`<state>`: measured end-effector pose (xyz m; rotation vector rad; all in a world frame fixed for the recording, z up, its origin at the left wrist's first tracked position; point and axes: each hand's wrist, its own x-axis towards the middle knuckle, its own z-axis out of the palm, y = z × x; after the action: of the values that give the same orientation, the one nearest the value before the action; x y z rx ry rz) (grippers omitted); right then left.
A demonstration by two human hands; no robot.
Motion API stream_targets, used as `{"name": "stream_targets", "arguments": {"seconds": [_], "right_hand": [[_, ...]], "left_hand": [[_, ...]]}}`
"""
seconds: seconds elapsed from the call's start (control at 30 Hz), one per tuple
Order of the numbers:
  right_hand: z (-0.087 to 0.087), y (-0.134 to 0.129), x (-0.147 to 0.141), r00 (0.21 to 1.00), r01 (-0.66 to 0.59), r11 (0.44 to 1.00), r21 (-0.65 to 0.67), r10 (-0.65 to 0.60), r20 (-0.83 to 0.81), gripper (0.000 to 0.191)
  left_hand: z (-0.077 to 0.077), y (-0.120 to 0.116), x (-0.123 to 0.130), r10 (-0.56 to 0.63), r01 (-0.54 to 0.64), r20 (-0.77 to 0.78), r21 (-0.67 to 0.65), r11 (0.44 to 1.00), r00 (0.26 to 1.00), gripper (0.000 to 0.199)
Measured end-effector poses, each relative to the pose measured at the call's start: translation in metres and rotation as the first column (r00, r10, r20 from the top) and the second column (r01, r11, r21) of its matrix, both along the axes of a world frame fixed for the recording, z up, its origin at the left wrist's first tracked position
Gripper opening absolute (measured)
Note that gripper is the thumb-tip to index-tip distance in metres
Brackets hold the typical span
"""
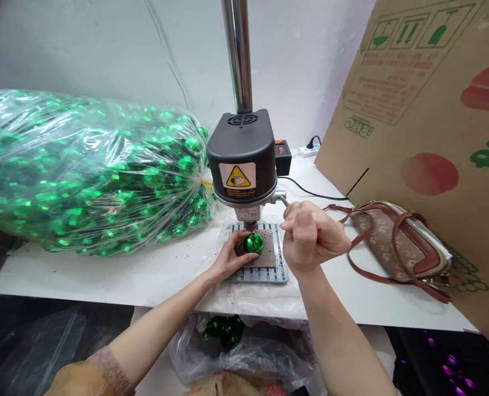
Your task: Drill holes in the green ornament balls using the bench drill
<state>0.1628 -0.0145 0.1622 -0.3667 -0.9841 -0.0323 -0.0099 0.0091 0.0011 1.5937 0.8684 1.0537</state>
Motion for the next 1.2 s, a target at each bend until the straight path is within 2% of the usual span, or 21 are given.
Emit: {"name": "stream_targets", "arguments": {"seconds": [0.37, 0.77, 0.87, 0.93, 1.0, 1.07, 1.13, 1.2], "right_hand": [[-0.008, -0.001, 0.003, 0.996, -0.02, 0.999, 0.045, 0.016, 0.084, 0.036], [-0.023, -0.005, 0.001, 0.998, -0.031, 0.999, 0.023, 0.03, 0.06, 0.039], [-0.006, -0.006, -0.002, 1.0, -0.024, 0.999, -0.027, 0.024, 0.0, 0.039], [0.016, -0.003, -0.002, 0.996, -0.042, 0.987, -0.156, 0.03, -0.08, 0.041], [0.04, 0.002, 0.001, 0.99, -0.105, 0.932, -0.348, 0.065, -0.124, 0.041], [0.059, 0.009, 0.004, 0.984, -0.16, 0.883, -0.442, 0.107, -0.143, 0.041], [0.069, 0.014, 0.007, 0.981, -0.186, 0.852, -0.489, 0.138, -0.133, 0.042], [0.07, 0.016, 0.009, 0.982, -0.188, 0.846, -0.498, 0.151, -0.115, 0.042]], "left_hand": [[-0.001, 0.001, 0.0, -0.011, 0.011, -0.003, 0.013, 1.0, 1.0, 0.06], [0.004, -0.002, 0.003, 0.031, -0.031, 0.023, -0.017, 0.999, 0.999, 0.062], [0.005, -0.003, 0.004, 0.039, -0.039, 0.03, -0.013, 0.999, 0.999, 0.06], [0.006, -0.002, 0.006, 0.036, -0.036, 0.043, -0.021, 0.999, 0.998, 0.059], [0.009, -0.003, 0.009, 0.049, -0.048, 0.042, -0.025, 0.999, 0.998, 0.059], [0.013, -0.007, 0.01, 0.103, -0.103, 0.017, -0.007, 0.995, 0.995, 0.056], [0.016, -0.018, 0.006, 0.206, -0.205, -0.031, 0.046, 0.978, 0.978, 0.052], [0.014, -0.039, -0.006, 0.274, -0.26, -0.086, 0.143, 0.955, 0.958, 0.048]]}}
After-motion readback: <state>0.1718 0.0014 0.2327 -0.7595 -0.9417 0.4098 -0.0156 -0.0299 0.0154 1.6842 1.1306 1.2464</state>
